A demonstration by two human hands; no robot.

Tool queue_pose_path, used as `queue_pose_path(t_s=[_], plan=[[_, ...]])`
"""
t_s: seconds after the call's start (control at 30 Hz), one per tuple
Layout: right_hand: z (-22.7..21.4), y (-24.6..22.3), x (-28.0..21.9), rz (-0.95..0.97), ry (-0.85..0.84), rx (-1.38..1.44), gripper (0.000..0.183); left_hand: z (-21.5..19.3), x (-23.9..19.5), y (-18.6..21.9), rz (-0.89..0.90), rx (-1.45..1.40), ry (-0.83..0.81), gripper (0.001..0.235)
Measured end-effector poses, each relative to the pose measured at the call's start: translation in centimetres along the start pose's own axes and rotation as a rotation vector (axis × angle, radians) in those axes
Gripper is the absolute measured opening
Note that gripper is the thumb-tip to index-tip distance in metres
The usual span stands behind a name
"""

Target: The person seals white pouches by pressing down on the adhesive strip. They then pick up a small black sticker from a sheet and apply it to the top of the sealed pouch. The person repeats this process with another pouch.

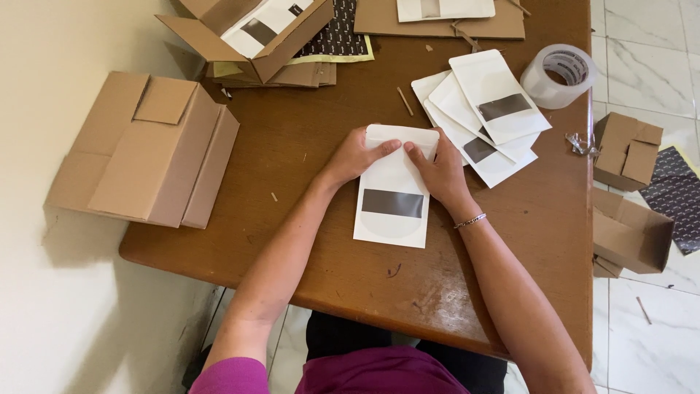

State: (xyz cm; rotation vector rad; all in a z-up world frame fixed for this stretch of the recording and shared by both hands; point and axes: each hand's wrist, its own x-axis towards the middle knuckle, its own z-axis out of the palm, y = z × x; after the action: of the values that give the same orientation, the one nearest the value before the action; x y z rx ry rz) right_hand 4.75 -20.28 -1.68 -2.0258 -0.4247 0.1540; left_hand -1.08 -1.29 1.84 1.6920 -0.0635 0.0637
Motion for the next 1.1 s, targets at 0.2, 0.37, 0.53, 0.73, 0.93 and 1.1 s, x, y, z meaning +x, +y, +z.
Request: queue_pose_path(t_s=[0.2,0.37,0.53,0.73,0.93,1.1], plan=[[0.0,-0.1,-0.1,0.04,0.006,0.005,0.038,0.0,0.3,-1.1,-0.012,0.016,0.001,0.025],[-0.1,0.1,-0.1,0.041,-0.008,0.015,0.036,-0.3,1.3,-3.7,0.006,-0.009,-0.008,0.014],[-0.2,-0.3,-0.2,0.044,-0.012,0.016,0.038,-0.5,0.8,-3.2,0.0,-0.008,-0.011,0.013],[-0.4,-1.2,-0.5,0.015,-0.006,0.005,0.043,-0.1,0.2,-1.7,0.034,-0.011,-0.013,0.019],[-0.2,-0.8,-0.1,0.035,-0.003,-0.01,0.039,-0.2,0.2,-1.4,0.037,-0.02,-0.037,0.021],[-0.2,0.0,-0.3,-0.021,-0.008,0.02,0.029,-0.4,0.2,-1.4,-0.001,-0.005,-0.046,0.017]])
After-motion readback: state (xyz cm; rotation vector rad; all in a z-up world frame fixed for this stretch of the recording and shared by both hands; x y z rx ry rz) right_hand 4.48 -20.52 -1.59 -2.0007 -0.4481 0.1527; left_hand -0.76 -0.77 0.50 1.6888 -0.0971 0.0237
